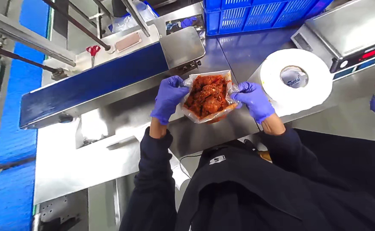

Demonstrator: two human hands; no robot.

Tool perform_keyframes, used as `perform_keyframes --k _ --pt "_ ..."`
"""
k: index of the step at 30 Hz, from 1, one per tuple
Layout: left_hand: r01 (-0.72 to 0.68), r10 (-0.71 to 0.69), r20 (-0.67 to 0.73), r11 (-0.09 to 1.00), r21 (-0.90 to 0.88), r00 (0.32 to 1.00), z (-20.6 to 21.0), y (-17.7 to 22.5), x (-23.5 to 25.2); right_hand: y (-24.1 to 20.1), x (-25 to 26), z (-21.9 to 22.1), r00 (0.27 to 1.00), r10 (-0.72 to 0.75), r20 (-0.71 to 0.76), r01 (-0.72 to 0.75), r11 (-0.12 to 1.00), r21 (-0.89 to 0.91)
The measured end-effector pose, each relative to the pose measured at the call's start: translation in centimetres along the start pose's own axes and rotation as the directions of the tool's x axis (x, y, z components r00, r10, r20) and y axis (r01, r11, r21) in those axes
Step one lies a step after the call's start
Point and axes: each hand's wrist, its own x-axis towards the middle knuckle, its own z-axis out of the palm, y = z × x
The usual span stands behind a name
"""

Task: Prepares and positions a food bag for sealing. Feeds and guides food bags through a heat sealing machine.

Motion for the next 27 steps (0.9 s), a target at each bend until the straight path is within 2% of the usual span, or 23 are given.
perform_keyframes --k 1,3,5,7,10,13,17,20,24,27 --pt "-0.004 0.010 -0.035 0.986 0.168 0.999 0.0 0.6 0.6 -0.7 0.4 0.0 1.000 0.002 -0.014 -0.003 0.997 -0.082" --pt "0.027 0.029 -0.113 0.882 0.470 0.993 0.4 2.8 1.5 -2.0 1.0 -0.8 0.999 -0.027 -0.026 0.018 0.952 -0.305" --pt "0.094 0.043 -0.207 0.786 0.611 0.977 1.1 5.0 2.2 -3.6 3.9 -1.7 0.992 -0.098 -0.075 0.041 0.832 -0.553" --pt "0.115 0.071 -0.270 0.781 0.614 0.960 1.3 5.3 1.9 -4.6 7.3 -2.2 0.983 -0.131 -0.129 0.005 0.722 -0.692" --pt "0.055 0.134 -0.303 0.839 0.542 0.944 1.2 3.6 -0.6 -5.7 5.7 -2.4 0.984 -0.159 -0.077 0.045 0.645 -0.763" --pt "0.043 0.174 -0.380 0.865 0.500 0.908 0.8 1.7 -2.1 -5.4 3.8 -2.6 0.981 -0.195 -0.020 0.113 0.645 -0.756" --pt "0.011 0.223 -0.359 0.836 0.549 0.906 0.4 1.4 -2.1 -6.4 5.9 -2.2 0.982 -0.163 -0.090 0.026 0.601 -0.799" --pt "0.000 0.249 -0.420 0.861 0.509 0.873 0.5 1.4 -2.0 -6.6 3.3 -2.8 0.965 -0.258 -0.049 0.121 0.604 -0.788" --pt "-0.018 0.265 -0.438 0.870 0.492 0.859 1.0 0.3 -2.4 -6.3 3.7 -3.2 0.961 -0.275 -0.024 0.152 0.600 -0.786" --pt "-0.128 0.360 -0.501 0.890 0.438 0.787 1.0 -0.3 -1.9 -5.9 2.6 -3.4 0.941 -0.337 -0.036 0.202 0.644 -0.738"
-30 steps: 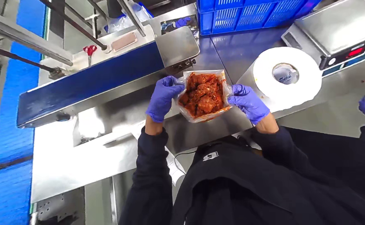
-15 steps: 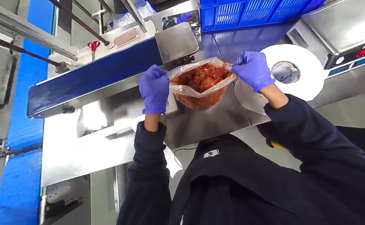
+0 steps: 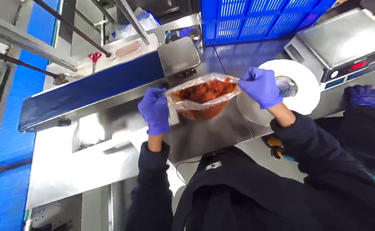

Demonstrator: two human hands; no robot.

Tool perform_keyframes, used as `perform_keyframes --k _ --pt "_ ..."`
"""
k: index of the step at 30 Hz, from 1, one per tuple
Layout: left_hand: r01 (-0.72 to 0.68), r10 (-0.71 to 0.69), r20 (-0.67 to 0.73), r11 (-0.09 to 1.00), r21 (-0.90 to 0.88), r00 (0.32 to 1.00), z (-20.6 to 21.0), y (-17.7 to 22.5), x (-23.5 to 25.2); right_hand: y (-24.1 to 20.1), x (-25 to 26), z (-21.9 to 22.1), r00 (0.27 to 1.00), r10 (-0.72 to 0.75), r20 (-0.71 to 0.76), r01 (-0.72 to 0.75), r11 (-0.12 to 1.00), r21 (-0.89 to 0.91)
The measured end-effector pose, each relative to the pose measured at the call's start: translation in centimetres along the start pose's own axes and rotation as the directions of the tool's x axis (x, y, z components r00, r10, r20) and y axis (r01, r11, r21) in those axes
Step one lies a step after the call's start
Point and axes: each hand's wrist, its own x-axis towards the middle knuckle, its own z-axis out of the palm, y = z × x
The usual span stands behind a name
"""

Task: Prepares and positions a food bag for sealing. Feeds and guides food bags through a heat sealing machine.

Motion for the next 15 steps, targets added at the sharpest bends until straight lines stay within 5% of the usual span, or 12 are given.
perform_keyframes --k 3,7,11,13,15 --pt "0.035 -0.035 -0.003 0.999 0.007 0.999 0.6 -0.9 -0.6 0.9 -0.6 0.5 0.996 0.083 -0.018 -0.080 0.989 0.122" --pt "0.164 -0.227 0.258 0.956 0.244 0.939 -0.6 0.6 0.5 1.5 -1.4 0.1 0.985 0.166 0.040 -0.170 0.933 0.318" --pt "0.289 -0.263 0.357 0.957 -0.021 0.896 -1.0 0.7 -1.3 2.7 -7.8 2.4 0.949 0.310 0.054 -0.296 0.822 0.486" --pt "0.368 -0.297 0.345 0.915 -0.164 0.890 -0.7 0.8 -1.7 4.7 -12.3 4.8 0.852 0.482 0.206 -0.511 0.675 0.532" --pt "0.442 -0.367 0.317 0.872 -0.211 0.875 -0.4 1.0 -1.8 8.0 -15.9 6.2 0.649 0.724 0.231 -0.671 0.404 0.622"
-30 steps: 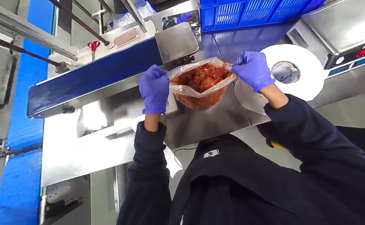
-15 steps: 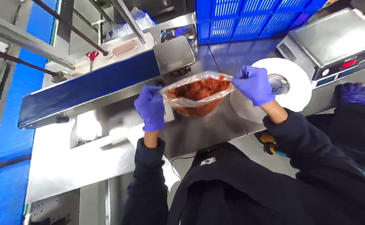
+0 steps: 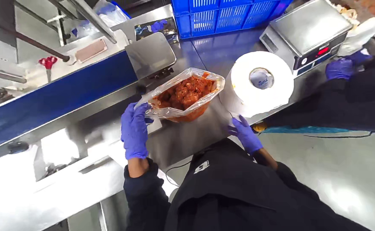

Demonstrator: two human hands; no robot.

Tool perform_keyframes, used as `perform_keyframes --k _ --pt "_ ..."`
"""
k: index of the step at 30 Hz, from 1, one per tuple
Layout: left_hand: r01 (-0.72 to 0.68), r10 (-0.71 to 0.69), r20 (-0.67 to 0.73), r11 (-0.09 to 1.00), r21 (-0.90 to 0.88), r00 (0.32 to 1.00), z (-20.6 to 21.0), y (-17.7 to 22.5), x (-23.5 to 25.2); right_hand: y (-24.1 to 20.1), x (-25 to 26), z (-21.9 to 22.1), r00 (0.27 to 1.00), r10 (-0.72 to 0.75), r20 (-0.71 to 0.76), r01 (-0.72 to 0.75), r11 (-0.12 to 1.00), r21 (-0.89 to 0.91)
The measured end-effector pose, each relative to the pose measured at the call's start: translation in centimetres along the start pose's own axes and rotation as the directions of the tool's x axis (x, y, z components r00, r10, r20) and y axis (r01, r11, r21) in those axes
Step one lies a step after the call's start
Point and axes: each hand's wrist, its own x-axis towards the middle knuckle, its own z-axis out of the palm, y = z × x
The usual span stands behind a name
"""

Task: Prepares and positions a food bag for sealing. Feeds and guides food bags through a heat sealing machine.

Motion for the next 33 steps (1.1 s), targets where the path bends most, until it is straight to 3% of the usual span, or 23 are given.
perform_keyframes --k 2,4,8,12,15,16,18,20,21,23,24,26,28,30,33 --pt "0.026 -0.027 -0.045 0.999 -0.027 0.999 0.4 0.0 0.0 2.9 1.8 -2.8 0.968 -0.012 -0.250 0.043 0.992 0.118" --pt "0.022 -0.024 -0.080 0.999 -0.034 0.996 0.8 0.0 -0.1 3.0 4.1 -4.9 0.920 -0.179 -0.349 0.217 0.973 0.075" --pt "0.014 -0.012 -0.087 1.000 0.016 0.996 0.9 0.5 -0.7 0.0 8.0 -4.5 0.875 -0.366 -0.317 0.395 0.918 0.031" --pt "0.054 -0.051 -0.084 0.998 0.032 0.995 0.8 1.0 -0.9 -3.0 12.5 -5.6 0.892 -0.378 -0.249 0.399 0.916 0.036" --pt "0.097 -0.080 -0.114 0.984 0.150 0.990 0.8 1.4 -1.1 -5.7 15.4 -6.6 0.890 -0.404 -0.214 0.403 0.914 -0.049" --pt "0.100 -0.071 -0.137 0.971 0.216 0.988 0.8 1.4 -1.2 -6.9 15.1 -6.4 0.863 -0.432 -0.262 0.421 0.902 -0.100" --pt "0.108 -0.057 -0.174 0.948 0.298 0.983 0.7 1.2 -1.4 -9.2 12.7 -5.1 0.737 -0.600 -0.311 0.566 0.800 -0.199" --pt "0.121 -0.082 -0.156 0.959 0.255 0.984 0.6 1.2 -1.5 -10.6 9.4 -2.8 0.594 -0.757 -0.270 0.738 0.647 -0.191" --pt "0.126 -0.103 -0.129 0.975 0.182 0.986 0.7 1.2 -1.4 -11.2 7.6 -1.4 0.593 -0.779 -0.207 0.761 0.625 -0.173" --pt "0.128 -0.129 -0.019 0.991 -0.042 0.991 0.7 1.4 -1.5 -12.8 5.0 1.1 0.790 -0.602 0.115 0.613 0.774 -0.159" --pt "0.118 -0.109 0.056 0.975 -0.189 0.992 0.7 1.4 -1.5 -13.5 5.0 2.1 0.837 -0.451 0.310 0.514 0.843 -0.162" --pt "0.098 -0.020 0.180 0.895 -0.436 0.984 0.7 0.7 -1.4 -13.7 6.0 3.9 0.805 -0.254 0.536 0.340 0.938 -0.066" --pt "0.063 0.092 0.234 0.812 -0.581 0.968 0.8 -0.1 -1.1 -14.4 5.9 5.5 0.794 -0.255 0.552 0.264 0.962 0.064" --pt "0.040 0.136 0.229 0.775 -0.630 0.964 1.4 -0.3 -0.8 -15.7 5.1 6.1 0.785 -0.262 0.561 0.264 0.961 0.079" --pt "0.070 0.061 0.199 0.804 -0.591 0.978 2.0 0.7 -0.7 -16.5 4.3 6.9 0.789 -0.219 0.574 0.225 0.972 0.063"
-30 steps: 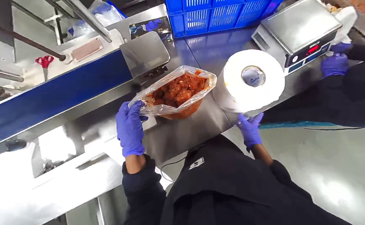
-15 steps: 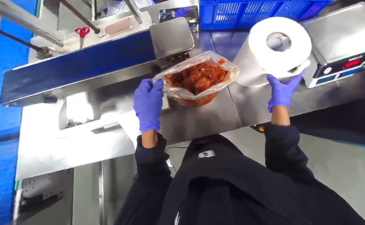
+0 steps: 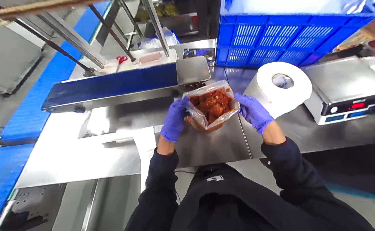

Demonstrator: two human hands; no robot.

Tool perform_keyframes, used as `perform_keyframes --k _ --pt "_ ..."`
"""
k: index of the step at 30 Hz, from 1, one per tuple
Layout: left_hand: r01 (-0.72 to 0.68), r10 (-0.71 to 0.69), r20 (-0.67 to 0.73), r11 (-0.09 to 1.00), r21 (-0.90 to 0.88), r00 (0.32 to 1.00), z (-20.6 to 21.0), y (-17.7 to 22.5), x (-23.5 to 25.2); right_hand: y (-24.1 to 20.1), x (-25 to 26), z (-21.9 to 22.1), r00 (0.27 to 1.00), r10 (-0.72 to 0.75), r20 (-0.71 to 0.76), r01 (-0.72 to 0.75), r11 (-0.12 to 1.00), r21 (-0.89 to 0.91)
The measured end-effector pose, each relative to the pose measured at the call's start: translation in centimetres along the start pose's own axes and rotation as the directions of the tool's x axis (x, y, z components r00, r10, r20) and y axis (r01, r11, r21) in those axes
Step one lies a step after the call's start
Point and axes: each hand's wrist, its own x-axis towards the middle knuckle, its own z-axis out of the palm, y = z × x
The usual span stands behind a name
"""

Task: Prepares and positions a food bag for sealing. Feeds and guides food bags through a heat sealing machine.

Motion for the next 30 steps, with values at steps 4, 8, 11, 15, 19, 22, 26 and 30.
perform_keyframes --k 4,8,11,15,19,22,26,30 --pt "0.006 0.046 -0.187 0.963 0.270 0.981 1.1 1.4 0.2 0.5 -0.3 0.5 0.999 0.022 0.040 -0.022 1.000 0.013" --pt "0.127 0.110 -0.234 0.587 0.800 0.966 0.6 3.7 1.0 -0.2 0.5 -0.1 0.992 -0.101 -0.081 0.081 0.971 -0.225" --pt "0.146 0.098 -0.202 0.411 0.900 0.974 0.3 5.0 3.4 -1.5 4.3 -1.6 0.961 -0.242 -0.134 0.145 0.854 -0.500" --pt "0.142 0.144 -0.184 0.263 0.954 0.972 0.8 6.2 4.1 -3.3 5.0 -1.1 0.895 -0.405 -0.186 0.158 0.678 -0.718" --pt "0.212 0.133 -0.243 0.212 0.954 0.961 1.4 8.0 2.5 -4.8 4.3 -0.5 0.844 -0.512 -0.161 0.244 0.633 -0.735" --pt "0.185 0.140 -0.217 0.211 0.960 0.966 1.5 7.3 0.6 -4.0 2.6 -1.2 0.832 -0.522 -0.185 0.228 0.627 -0.745" --pt "0.214 0.142 -0.236 0.157 0.964 0.961 2.1 7.8 -0.6 -5.3 0.6 -1.0 0.817 -0.535 -0.215 0.207 0.620 -0.757" --pt "0.215 0.145 -0.225 0.076 0.974 0.964 2.5 7.7 -1.9 -5.2 -0.7 -1.5 0.827 -0.529 -0.190 0.194 0.586 -0.787"
